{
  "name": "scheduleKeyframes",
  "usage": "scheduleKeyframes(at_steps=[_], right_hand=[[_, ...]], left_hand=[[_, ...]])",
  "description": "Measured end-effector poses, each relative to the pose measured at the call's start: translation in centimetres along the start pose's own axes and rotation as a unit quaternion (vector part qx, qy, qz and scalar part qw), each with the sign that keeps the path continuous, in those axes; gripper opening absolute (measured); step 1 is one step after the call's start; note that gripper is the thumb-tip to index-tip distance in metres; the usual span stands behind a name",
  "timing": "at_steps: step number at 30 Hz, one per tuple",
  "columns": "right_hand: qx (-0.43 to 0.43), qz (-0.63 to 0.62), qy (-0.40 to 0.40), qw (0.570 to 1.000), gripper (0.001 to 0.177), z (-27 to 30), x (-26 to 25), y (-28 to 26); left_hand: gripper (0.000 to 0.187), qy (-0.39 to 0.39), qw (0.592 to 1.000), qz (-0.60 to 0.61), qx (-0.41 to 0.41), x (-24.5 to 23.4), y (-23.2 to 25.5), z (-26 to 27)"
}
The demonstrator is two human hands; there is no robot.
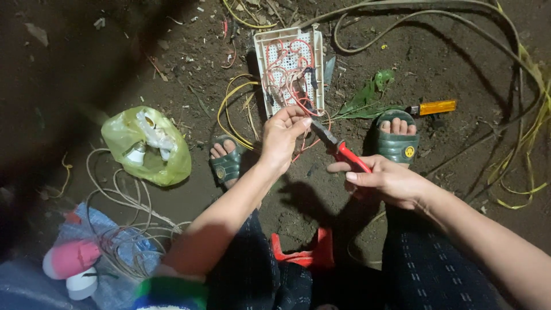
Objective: Connecting electrical wires to a terminal block inside a plastic enclosure using pliers and a lighter.
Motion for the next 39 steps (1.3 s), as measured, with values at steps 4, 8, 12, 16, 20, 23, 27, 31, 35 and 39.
scheduleKeyframes(at_steps=[4, 8, 12, 16, 20, 23, 27, 31, 35, 39], right_hand=[[-0.084, 0.241, 0.001, 0.967, 0.044, 1.1, -0.6, -3.9], [-0.165, 0.44, 0.065, 0.88, 0.038, 1.6, -3.7, -4.1], [-0.111, 0.585, 0.121, 0.794, 0.046, 0.3, -9.6, 2.0], [-0.11, 0.564, 0.123, 0.809, 0.048, 0.6, -9.1, 0.9], [-0.119, 0.568, 0.109, 0.807, 0.047, 1.4, -6.3, -1.5], [-0.112, 0.57, 0.106, 0.807, 0.046, 1.4, -5.4, -2.0], [-0.099, 0.574, 0.118, 0.805, 0.047, 1.1, -7.1, -0.4], [-0.087, 0.59, 0.14, 0.79, 0.043, 0.6, -9.0, 1.1], [-0.066, 0.686, 0.177, 0.703, 0.039, 0.0, -11.4, 2.8], [0.061, 0.761, 0.203, 0.613, 0.046, 0.0, -12.3, 3.0]], left_hand=[[0.019, -0.023, 0.999, 0.0, -0.023, 0.0, 0.3, -0.1], [0.022, -0.057, 0.997, 0.034, -0.048, -0.1, -0.8, -0.6], [0.022, -0.094, 0.992, 0.043, -0.071, 0.3, -1.3, -0.4], [0.02, -0.124, 0.989, 0.039, -0.076, 1.5, -0.4, -0.1], [0.021, -0.126, 0.988, 0.055, -0.07, 0.8, -1.8, -0.8], [0.023, -0.123, 0.989, 0.055, -0.068, 0.7, -1.9, -1.1], [0.026, -0.111, 0.991, 0.05, -0.057, 0.7, -1.2, -0.9], [0.025, -0.108, 0.993, 0.031, -0.047, 0.7, -0.9, -0.9], [0.026, -0.084, 0.995, 0.013, -0.044, 0.1, -1.0, -0.7], [0.031, -0.054, 0.998, -0.02, -0.02, -0.3, -0.2, -0.6]])
Point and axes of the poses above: each hand's wrist, its own z-axis away from the middle knuckle, its own x-axis out of the palm, y = z × x, the point moved 10 cm from there along -z, towards the middle knuckle, and after that the axes turned 2 degrees about -x, right-handed, at the moved point
